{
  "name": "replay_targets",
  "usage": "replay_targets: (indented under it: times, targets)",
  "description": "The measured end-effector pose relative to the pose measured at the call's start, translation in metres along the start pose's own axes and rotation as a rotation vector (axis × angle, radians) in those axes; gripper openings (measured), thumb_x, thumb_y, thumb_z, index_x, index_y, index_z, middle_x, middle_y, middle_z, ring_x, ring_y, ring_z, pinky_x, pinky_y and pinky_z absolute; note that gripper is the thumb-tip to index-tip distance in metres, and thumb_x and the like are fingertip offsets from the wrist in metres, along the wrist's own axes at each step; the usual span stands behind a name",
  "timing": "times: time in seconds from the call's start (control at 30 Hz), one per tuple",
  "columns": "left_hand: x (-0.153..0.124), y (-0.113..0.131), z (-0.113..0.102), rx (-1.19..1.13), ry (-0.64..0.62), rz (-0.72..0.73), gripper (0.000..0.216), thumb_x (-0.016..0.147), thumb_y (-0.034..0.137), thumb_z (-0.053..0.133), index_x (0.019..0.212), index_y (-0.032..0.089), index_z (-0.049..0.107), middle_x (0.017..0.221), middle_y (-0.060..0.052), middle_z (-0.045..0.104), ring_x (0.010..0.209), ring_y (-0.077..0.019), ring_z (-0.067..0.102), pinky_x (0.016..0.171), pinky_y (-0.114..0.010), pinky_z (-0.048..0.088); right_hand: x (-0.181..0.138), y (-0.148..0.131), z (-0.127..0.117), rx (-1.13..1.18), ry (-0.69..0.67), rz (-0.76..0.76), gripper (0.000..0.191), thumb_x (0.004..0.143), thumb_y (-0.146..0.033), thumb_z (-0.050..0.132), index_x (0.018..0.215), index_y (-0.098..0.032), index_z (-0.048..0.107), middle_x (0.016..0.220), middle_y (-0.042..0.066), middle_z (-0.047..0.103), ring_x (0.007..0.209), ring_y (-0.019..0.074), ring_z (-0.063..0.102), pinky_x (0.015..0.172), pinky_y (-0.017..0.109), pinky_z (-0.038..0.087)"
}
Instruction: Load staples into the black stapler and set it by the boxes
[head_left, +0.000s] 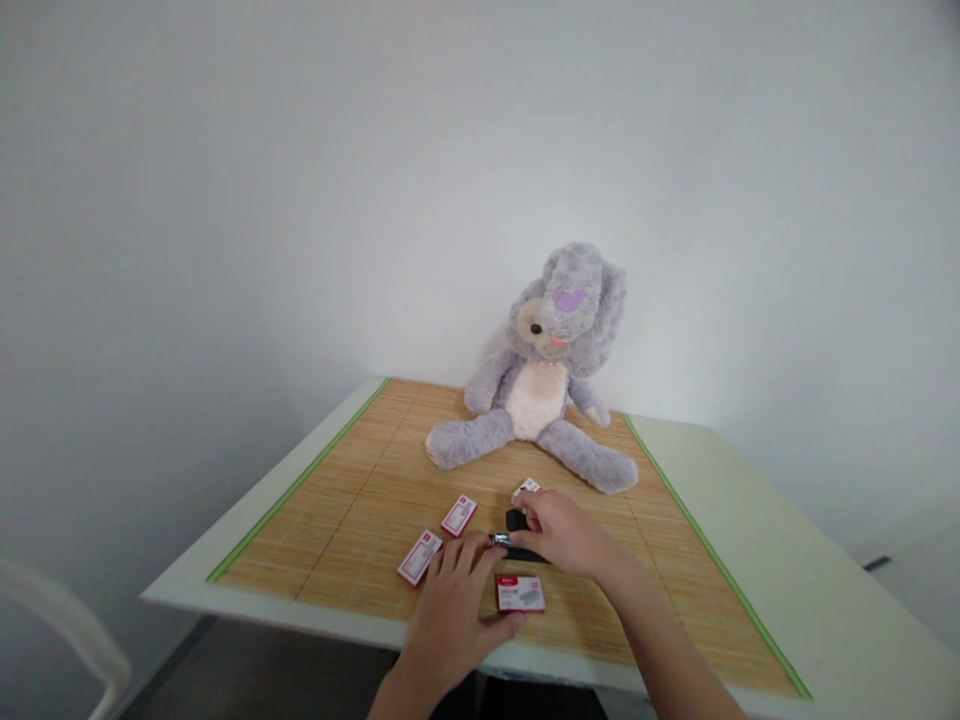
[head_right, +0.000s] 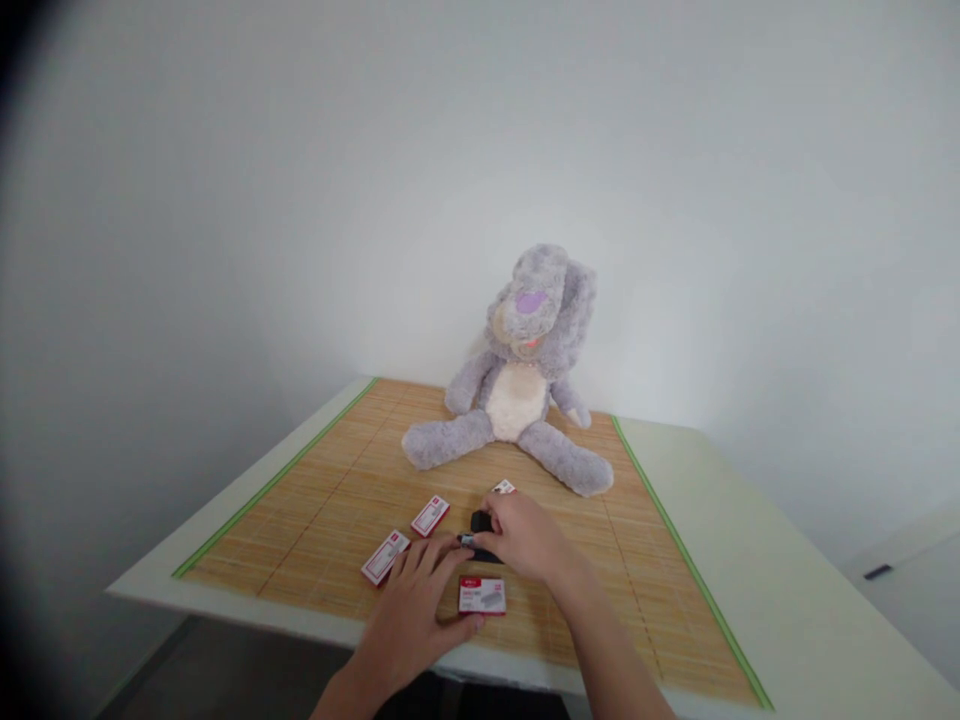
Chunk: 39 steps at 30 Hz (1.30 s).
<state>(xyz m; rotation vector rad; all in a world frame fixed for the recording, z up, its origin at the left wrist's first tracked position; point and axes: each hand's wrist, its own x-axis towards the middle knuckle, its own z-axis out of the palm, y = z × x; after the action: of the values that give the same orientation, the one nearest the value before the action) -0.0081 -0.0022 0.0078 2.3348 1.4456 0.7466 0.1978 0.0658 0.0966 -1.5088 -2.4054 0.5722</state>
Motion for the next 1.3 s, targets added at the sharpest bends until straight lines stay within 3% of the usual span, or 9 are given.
replay_targets:
  times: [0.37, 0.53, 0.7, 0.83, 1.07, 1.3]
  targets:
    - [-0.001, 0.001, -0.001, -0.022, 0.002, -0.015, 0.073, 0.075, 0.055, 0.081, 0.14, 0.04, 0.053, 0.143, -0.003, 0.055, 0.13, -0.0342, 0.047, 0.109, -0.051, 0.037, 0.014, 0.0, 0.021, -0.022, -0.046, -0.002, 0.025, 0.079, -0.031, 0.081, 0.098, -0.02, 0.069, 0.082, -0.001, 0.066, 0.073, 0.0139, 0.055, 0.061, 0.025, 0.027]
    - [-0.001, 0.0, -0.002, -0.016, -0.008, -0.002, 0.072, 0.076, 0.054, 0.082, 0.14, 0.039, 0.054, 0.143, -0.004, 0.055, 0.13, -0.0333, 0.047, 0.109, -0.049, 0.038, 0.004, 0.009, 0.016, 0.044, -0.049, -0.052, 0.013, 0.087, -0.03, 0.072, 0.096, -0.021, 0.071, 0.085, -0.001, 0.068, 0.077, 0.0149, 0.058, 0.066, 0.025, 0.034]
    - [-0.003, 0.003, -0.007, -0.017, -0.008, 0.053, 0.055, 0.085, 0.049, 0.075, 0.137, 0.038, 0.057, 0.14, -0.002, 0.058, 0.13, -0.029, 0.048, 0.109, -0.046, 0.038, -0.022, 0.045, 0.024, 0.143, 0.159, -0.06, 0.017, 0.09, -0.039, 0.071, 0.089, -0.022, 0.07, 0.092, 0.002, 0.067, 0.088, 0.0212, 0.06, 0.077, 0.031, 0.045]
    - [-0.005, 0.006, -0.01, -0.066, -0.002, 0.077, 0.033, 0.09, 0.042, 0.071, 0.121, 0.037, 0.064, 0.129, 0.002, 0.063, 0.123, -0.024, 0.053, 0.107, -0.041, 0.041, -0.047, 0.072, 0.045, 0.121, 0.432, 0.029, 0.021, 0.096, -0.045, 0.063, 0.091, -0.024, 0.068, 0.097, 0.005, 0.064, 0.096, 0.0252, 0.06, 0.086, 0.038, 0.047]
    - [-0.016, 0.0, -0.001, 0.054, 0.222, 0.005, 0.023, 0.082, 0.025, 0.07, 0.104, 0.027, 0.065, 0.131, -0.004, 0.063, 0.129, -0.0289, 0.051, 0.114, -0.049, 0.038, -0.07, 0.087, 0.071, 0.129, 0.641, 0.126, 0.026, 0.099, -0.05, 0.057, 0.095, -0.025, 0.063, 0.096, 0.006, 0.063, 0.091, 0.026, 0.059, 0.081, 0.039, 0.047]
    - [-0.039, -0.027, -0.004, 0.269, 0.465, -0.224, 0.02, 0.082, 0.031, 0.067, 0.098, 0.024, 0.058, 0.144, -0.011, 0.055, 0.134, -0.0361, 0.048, 0.113, -0.059, 0.038, -0.071, 0.086, 0.072, 0.177, 0.649, 0.158, 0.025, 0.1, -0.05, 0.057, 0.094, -0.025, 0.062, 0.094, 0.006, 0.062, 0.09, 0.0251, 0.059, 0.079, 0.037, 0.047]
